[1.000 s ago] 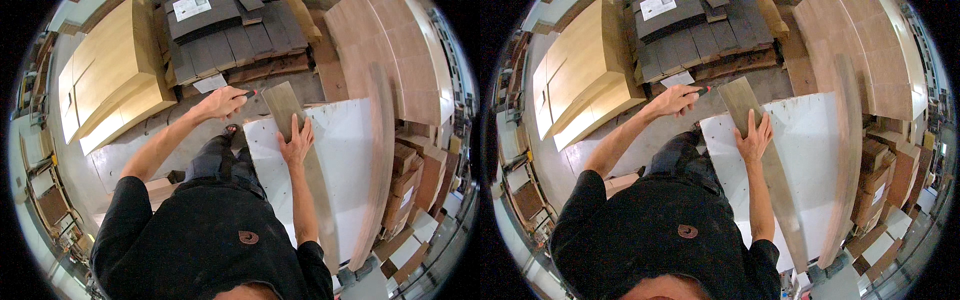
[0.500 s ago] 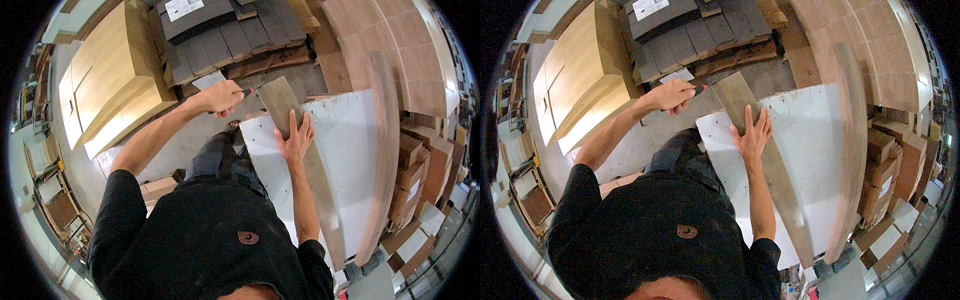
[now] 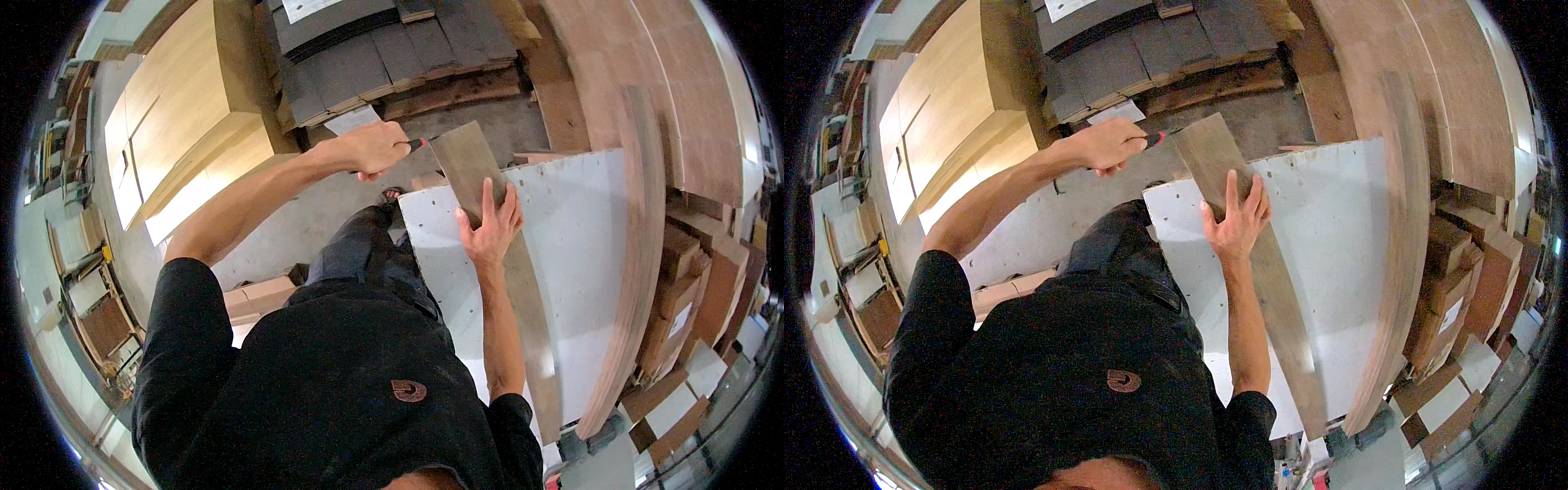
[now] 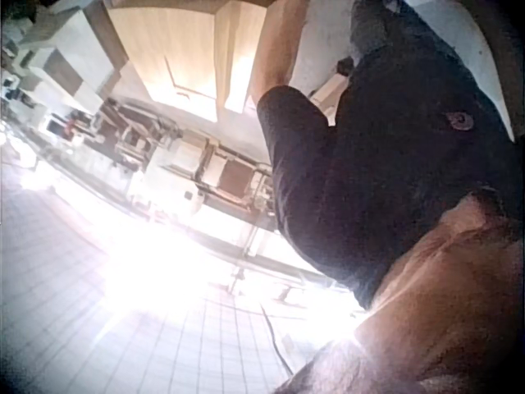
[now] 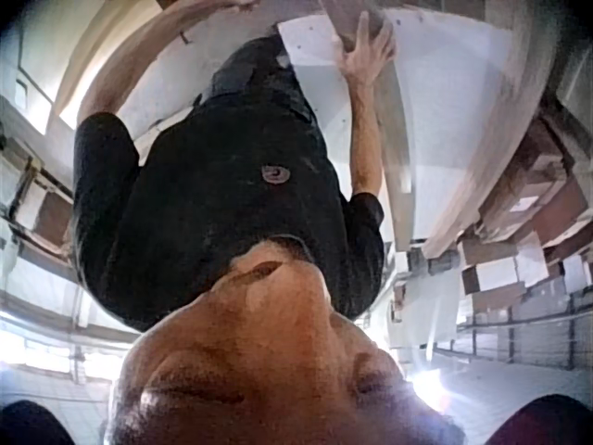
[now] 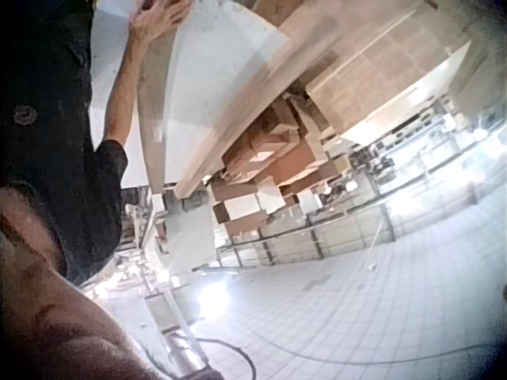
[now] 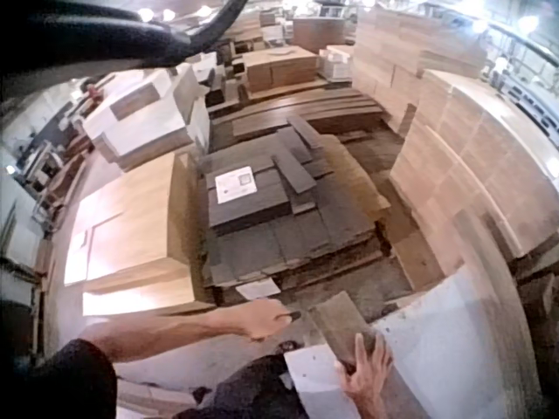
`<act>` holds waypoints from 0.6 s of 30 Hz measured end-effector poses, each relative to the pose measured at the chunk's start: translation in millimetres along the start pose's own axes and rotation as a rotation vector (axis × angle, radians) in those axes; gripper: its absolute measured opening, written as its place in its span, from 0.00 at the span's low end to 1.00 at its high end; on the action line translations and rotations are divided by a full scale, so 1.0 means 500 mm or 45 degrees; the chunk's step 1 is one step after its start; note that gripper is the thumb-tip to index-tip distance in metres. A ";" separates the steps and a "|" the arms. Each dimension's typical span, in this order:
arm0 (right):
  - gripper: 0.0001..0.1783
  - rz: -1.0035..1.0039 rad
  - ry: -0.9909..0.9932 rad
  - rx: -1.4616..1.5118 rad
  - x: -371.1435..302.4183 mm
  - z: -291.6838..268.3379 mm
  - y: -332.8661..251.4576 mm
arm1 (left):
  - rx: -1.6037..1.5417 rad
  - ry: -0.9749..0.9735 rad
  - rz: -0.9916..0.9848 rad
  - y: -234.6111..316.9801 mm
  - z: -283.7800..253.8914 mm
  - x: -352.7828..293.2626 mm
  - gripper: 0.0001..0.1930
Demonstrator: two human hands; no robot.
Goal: The person repeatedly picks up long wooden planks from a workbench, inspects them, and places them back down. They also use a utility knife to scrape the surface of a plank. The task involves handling the planks one at a time in a repetitive cycle.
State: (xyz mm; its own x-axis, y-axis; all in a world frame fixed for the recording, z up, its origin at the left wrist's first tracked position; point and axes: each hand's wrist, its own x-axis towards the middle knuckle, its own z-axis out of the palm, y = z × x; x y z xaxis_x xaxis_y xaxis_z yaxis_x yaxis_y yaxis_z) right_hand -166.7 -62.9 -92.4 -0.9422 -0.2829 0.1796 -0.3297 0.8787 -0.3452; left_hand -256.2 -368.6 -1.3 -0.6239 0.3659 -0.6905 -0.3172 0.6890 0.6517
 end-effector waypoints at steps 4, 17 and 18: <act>0.42 0.011 0.000 -0.009 0.000 0.004 -0.001 | 0.020 0.025 0.000 -0.015 0.010 0.022 0.17; 0.42 -0.009 -0.005 -0.099 -0.003 0.010 -0.004 | -0.408 0.211 0.058 -0.162 0.107 0.003 0.19; 0.42 -0.005 0.000 -0.117 -0.006 0.014 -0.002 | -0.456 0.219 0.113 -0.150 0.097 -0.005 0.20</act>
State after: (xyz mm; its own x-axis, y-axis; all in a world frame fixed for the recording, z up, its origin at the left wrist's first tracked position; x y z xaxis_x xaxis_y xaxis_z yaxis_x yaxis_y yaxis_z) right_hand -164.1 -65.7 -99.1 -0.9408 -0.2867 0.1807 -0.3267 0.9091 -0.2584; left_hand -196.1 -391.1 -63.6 -0.7609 0.2833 -0.5838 -0.4662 0.3870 0.7955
